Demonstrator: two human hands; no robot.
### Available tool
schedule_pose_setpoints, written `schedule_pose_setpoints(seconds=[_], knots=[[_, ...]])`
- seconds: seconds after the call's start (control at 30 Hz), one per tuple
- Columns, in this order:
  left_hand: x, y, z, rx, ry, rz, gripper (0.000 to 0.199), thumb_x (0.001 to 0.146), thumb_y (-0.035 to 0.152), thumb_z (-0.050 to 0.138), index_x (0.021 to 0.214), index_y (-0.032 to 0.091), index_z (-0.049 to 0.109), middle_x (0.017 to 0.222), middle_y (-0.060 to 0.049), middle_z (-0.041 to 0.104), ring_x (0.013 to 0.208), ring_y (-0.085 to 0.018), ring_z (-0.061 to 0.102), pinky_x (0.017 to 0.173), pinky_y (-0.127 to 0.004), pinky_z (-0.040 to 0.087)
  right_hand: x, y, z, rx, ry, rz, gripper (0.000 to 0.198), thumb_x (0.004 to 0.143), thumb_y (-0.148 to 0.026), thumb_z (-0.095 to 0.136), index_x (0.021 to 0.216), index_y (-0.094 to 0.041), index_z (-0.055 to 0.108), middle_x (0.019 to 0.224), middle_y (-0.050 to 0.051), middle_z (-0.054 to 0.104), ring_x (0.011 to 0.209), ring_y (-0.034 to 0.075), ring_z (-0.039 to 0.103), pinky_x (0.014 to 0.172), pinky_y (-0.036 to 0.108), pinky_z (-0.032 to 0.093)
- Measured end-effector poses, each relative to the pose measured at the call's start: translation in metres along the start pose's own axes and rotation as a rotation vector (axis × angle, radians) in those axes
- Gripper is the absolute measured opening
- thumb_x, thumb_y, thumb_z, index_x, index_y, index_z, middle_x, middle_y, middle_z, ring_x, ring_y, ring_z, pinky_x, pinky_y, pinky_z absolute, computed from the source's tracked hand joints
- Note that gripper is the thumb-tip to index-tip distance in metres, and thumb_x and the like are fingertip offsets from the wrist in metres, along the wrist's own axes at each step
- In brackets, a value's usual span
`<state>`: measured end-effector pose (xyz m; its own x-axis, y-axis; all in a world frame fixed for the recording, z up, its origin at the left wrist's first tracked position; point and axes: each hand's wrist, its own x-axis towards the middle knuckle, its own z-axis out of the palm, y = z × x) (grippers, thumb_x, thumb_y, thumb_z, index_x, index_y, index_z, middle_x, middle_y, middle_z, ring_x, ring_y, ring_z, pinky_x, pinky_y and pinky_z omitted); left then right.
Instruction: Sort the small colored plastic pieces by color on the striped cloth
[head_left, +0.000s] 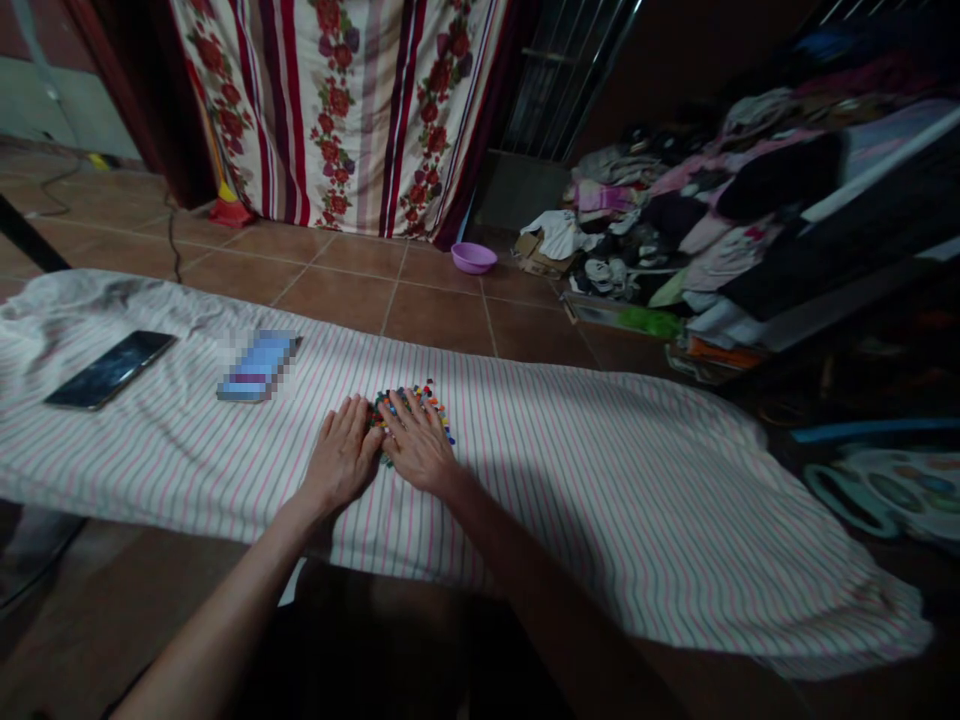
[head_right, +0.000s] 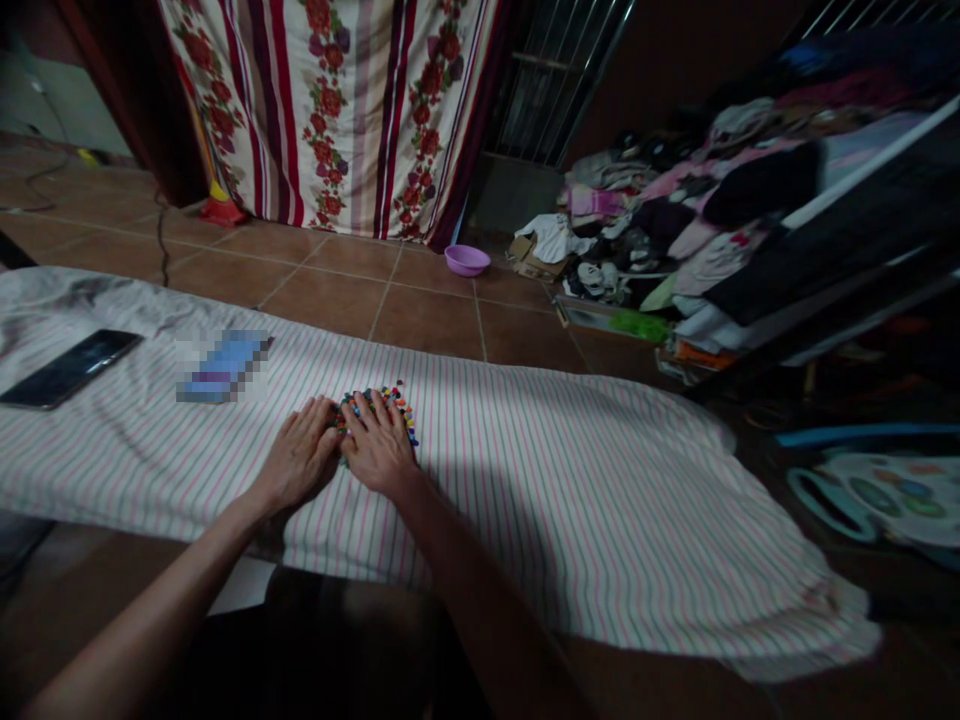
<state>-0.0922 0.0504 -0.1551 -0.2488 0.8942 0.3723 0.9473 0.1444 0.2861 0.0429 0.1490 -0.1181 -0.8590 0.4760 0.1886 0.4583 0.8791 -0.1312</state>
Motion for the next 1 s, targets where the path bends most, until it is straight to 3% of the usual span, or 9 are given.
schedule_pose_setpoints(seconds=[0.17, 0.43, 0.63, 0.87, 1.0], knots=[[0.002, -0.006, -0.001, 0.035, -0.045, 0.032, 0.049, 0.097, 0.032, 0.025, 0.134, 0.015, 0.052, 0.146, -0.018, 0.047, 0.144, -0.029, 0.033, 0.112, -0.055, 0.034, 0.010, -0.008, 0.001, 0.004, -0.079, -0.006, 0.053, 0.099, -0.033, 0.036, 0.150, -0.018, 0.036, 0.158, 0.008, 0.029, 0.148, 0.026, 0.021, 0.120, 0.049, 0.021], [0.001, 0.006, -0.004, 0.060, -0.054, 0.097, 0.045, 0.098, 0.032, 0.027, 0.133, 0.019, 0.053, 0.148, -0.015, 0.046, 0.145, -0.027, 0.030, 0.114, -0.056, 0.031, 0.007, 0.004, 0.000, -0.007, -0.031, 0.020, 0.051, 0.100, -0.032, 0.035, 0.149, -0.015, 0.039, 0.156, 0.011, 0.034, 0.146, 0.026, 0.027, 0.120, 0.047, 0.023], [0.004, 0.014, -0.005, 0.108, -0.080, 0.072, 0.054, 0.098, 0.036, 0.023, 0.145, 0.014, 0.038, 0.153, -0.015, 0.038, 0.147, -0.025, 0.025, 0.116, -0.050, 0.029, -0.017, 0.010, 0.010, -0.030, 0.105, -0.055, 0.052, 0.100, -0.031, 0.034, 0.149, -0.011, 0.039, 0.156, 0.011, 0.032, 0.146, 0.026, 0.027, 0.119, 0.046, 0.024], [0.006, 0.029, -0.007, 0.207, -0.026, 0.129, 0.051, 0.098, 0.036, 0.027, 0.141, 0.017, 0.045, 0.153, -0.014, 0.038, 0.146, -0.025, 0.029, 0.116, -0.050, 0.029, -0.019, 0.027, 0.020, -0.040, 0.239, -0.052, 0.050, 0.101, -0.029, 0.033, 0.146, -0.007, 0.043, 0.155, 0.015, 0.034, 0.146, 0.027, 0.027, 0.118, 0.046, 0.028], [0.007, 0.036, -0.004, 0.190, -0.004, 0.217, 0.044, 0.097, 0.034, 0.030, 0.131, 0.021, 0.054, 0.151, -0.011, 0.043, 0.145, -0.025, 0.031, 0.115, -0.052, 0.030, -0.015, 0.036, 0.026, -0.029, 0.236, -0.017, 0.050, 0.102, -0.029, 0.031, 0.144, -0.007, 0.045, 0.153, 0.016, 0.039, 0.145, 0.025, 0.030, 0.118, 0.046, 0.030]])
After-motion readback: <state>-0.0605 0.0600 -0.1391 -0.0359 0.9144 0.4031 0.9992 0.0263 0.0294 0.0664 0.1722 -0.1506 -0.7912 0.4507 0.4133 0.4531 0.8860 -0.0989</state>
